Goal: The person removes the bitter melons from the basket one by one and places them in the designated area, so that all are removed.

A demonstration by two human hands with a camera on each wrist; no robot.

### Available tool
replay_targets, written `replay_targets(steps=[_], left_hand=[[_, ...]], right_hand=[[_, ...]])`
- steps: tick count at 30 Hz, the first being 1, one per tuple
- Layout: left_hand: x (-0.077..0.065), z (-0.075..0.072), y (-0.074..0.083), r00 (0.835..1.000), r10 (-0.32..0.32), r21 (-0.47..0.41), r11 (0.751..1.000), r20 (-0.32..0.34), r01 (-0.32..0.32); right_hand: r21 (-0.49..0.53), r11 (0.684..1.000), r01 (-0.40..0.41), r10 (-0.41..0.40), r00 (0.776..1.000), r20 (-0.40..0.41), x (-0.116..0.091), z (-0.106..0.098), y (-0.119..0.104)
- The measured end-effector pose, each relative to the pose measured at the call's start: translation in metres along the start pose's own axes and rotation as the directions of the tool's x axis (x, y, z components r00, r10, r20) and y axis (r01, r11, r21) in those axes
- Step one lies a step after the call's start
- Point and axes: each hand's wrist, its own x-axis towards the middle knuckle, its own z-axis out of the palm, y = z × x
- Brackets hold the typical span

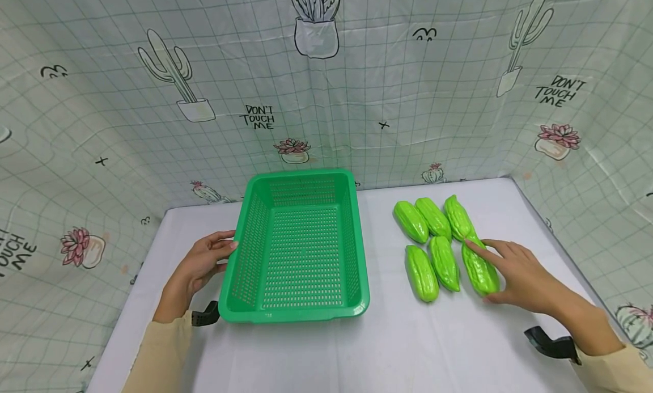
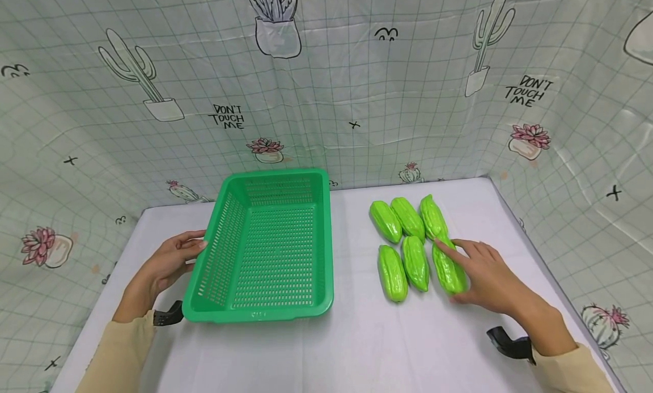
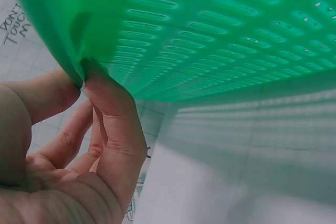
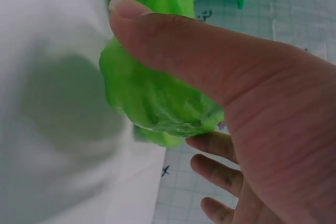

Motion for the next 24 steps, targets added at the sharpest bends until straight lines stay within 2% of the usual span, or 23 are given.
replay_targets(steps=[13, 24], left_hand=[[0.001, -0.001, -0.002, 1.0, 0.002, -0.003, 1.0, 0.003, -0.002], [0.001, -0.001, -0.001, 1.0, 0.0, 0.007, 1.0, 0.007, 0.0]], right_hand=[[0.006, 1.0, 0.004, -0.004, 1.0, 0.023, -0.001, 0.013, 0.01], [0.017, 1.0, 0.008, -0.008, 0.999, 0.037, 0.002, 0.013, 0.011]])
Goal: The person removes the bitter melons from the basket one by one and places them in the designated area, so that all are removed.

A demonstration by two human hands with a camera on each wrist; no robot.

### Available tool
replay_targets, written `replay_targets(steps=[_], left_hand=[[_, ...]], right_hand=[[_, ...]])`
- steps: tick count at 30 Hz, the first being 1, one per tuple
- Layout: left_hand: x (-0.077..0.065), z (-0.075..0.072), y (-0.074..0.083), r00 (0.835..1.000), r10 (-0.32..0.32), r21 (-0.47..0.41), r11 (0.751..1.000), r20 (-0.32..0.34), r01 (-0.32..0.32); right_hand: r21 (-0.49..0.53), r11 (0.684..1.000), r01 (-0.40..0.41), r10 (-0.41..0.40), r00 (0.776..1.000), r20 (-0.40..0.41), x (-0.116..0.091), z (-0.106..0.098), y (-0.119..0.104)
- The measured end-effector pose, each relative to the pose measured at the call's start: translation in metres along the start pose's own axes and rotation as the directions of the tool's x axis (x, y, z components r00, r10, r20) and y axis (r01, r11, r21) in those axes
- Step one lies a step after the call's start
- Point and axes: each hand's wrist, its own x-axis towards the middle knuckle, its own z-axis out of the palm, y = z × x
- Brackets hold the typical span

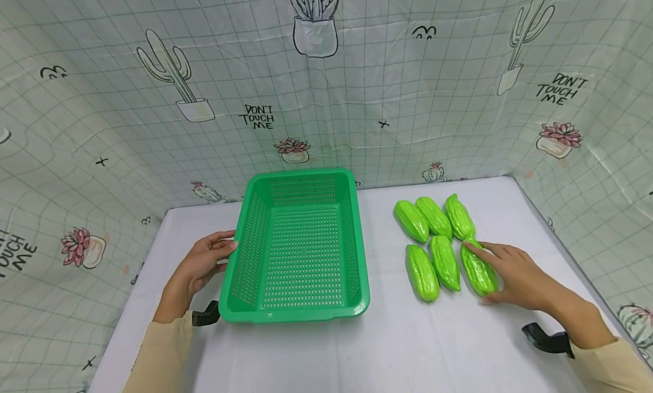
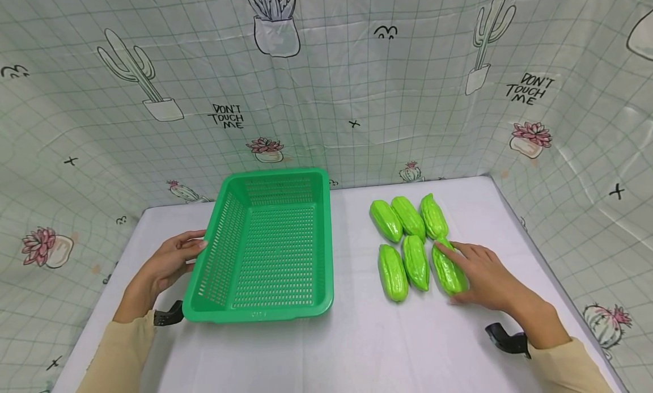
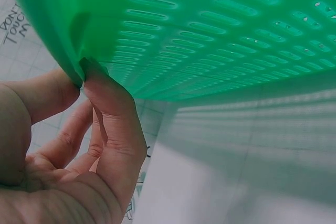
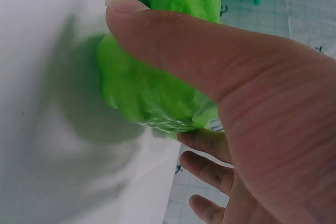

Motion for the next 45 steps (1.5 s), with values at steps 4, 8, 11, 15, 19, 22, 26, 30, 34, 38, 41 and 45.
replay_targets(steps=[4, 8, 11, 15, 19, 22, 26, 30, 34, 38, 41, 45], left_hand=[[0.0, 0.0, 0.0, 1.0, -0.003, 0.004, 1.0, 0.004, 0.003], [0.0, 0.0, 0.0, 1.0, -0.004, 0.004, 1.0, 0.01, 0.004], [0.001, 0.0, 0.0, 1.0, -0.001, 0.009, 1.0, 0.012, 0.001], [0.001, 0.0, 0.0, 1.0, -0.002, 0.011, 1.0, 0.012, 0.001], [0.0, 0.001, 0.001, 1.0, 0.002, 0.0, 1.0, 0.008, -0.002], [0.0, 0.002, 0.002, 1.0, 0.007, -0.009, 1.0, 0.006, -0.007], [0.0, 0.002, 0.002, 1.0, 0.006, -0.014, 1.0, 0.008, -0.006], [0.0, 0.002, 0.003, 1.0, 0.001, -0.013, 1.0, 0.009, -0.001], [0.001, 0.001, 0.003, 1.0, -0.002, -0.006, 1.0, 0.008, 0.002], [0.001, 0.001, 0.002, 1.0, 0.001, -0.003, 1.0, 0.014, -0.001], [0.002, 0.0, 0.002, 1.0, 0.006, -0.006, 1.0, 0.02, -0.006], [0.002, -0.001, 0.001, 1.0, 0.009, 0.001, 1.0, 0.02, -0.009]], right_hand=[[0.01, 1.0, 0.012, -0.011, 1.0, -0.01, 0.001, 0.0, 0.001], [0.008, 1.0, 0.025, -0.025, 0.999, -0.021, 0.002, 0.0, 0.001], [0.006, 1.0, 0.025, -0.025, 0.999, -0.02, 0.001, 0.001, 0.0], [0.004, 1.0, 0.015, -0.015, 1.0, -0.012, 0.001, 0.0, -0.001], [0.003, 1.0, 0.009, -0.009, 1.0, -0.006, 0.0, 0.0, -0.001], [0.003, 1.0, 0.008, -0.008, 1.0, -0.007, -0.001, 0.0, -0.001], [0.008, 1.0, 0.009, -0.008, 1.0, -0.006, -0.001, -0.001, -0.002], [-0.002, 1.0, 0.0, 0.0, 1.0, 0.001, 0.0, -0.004, -0.002], [0.0, 1.0, -0.023, 0.023, 1.0, 0.005, 0.0, -0.007, -0.002], [0.004, 0.999, -0.035, 0.035, 0.999, -0.004, 0.0, -0.01, 0.0], [0.002, 0.999, -0.037, 0.037, 0.999, -0.013, 0.0, -0.011, 0.002], [0.003, 0.999, -0.036, 0.037, 0.999, -0.03, -0.002, -0.013, 0.006]])
